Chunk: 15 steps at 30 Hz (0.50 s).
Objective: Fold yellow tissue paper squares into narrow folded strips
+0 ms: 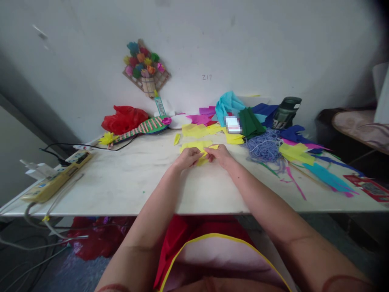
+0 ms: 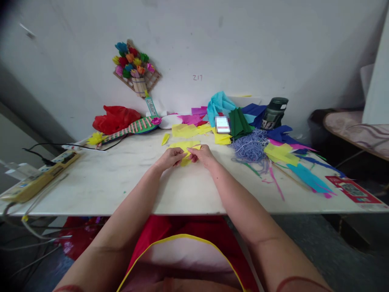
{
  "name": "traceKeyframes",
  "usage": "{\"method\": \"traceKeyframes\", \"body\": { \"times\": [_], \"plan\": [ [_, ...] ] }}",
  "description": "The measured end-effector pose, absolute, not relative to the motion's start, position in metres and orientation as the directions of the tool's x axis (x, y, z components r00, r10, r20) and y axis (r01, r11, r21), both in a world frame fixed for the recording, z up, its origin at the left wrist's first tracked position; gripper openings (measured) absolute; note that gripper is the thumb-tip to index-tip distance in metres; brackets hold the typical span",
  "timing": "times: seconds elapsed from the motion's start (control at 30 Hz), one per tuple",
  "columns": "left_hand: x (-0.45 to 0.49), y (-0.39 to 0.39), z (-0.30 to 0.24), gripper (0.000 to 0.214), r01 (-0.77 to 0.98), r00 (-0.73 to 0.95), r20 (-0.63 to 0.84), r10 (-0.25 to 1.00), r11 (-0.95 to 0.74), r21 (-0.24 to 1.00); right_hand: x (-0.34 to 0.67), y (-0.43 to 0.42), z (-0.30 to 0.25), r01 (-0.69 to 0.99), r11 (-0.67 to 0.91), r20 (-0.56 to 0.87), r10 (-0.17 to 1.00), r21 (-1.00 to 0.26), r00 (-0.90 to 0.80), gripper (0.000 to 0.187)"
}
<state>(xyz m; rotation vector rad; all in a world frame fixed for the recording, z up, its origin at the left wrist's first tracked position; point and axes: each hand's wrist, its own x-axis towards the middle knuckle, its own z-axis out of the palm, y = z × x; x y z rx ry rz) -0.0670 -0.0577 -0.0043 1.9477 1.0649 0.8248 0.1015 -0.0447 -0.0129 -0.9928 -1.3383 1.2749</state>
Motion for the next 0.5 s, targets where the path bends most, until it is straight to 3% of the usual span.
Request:
{"method": "traceKeyframes", "body": {
  "times": [0.23,0.5],
  "plan": [
    [-0.072,-0.056,-0.002,0.034,0.327,0.319,0.238,0.917,-0.342,0.881,0.114,-0.037,-0.013,-0.16,0.102,0.124,0.982,-0.982,-0.139,0.03],
    [-0.077,-0.053,0.0,0.035,0.131,0.144,0.185,0.972,-0.204,0.97,0.116,-0.039,-0.012,-0.11,0.155,0.176,0.96,-0.982,-0.218,0.03]
  ]
}}
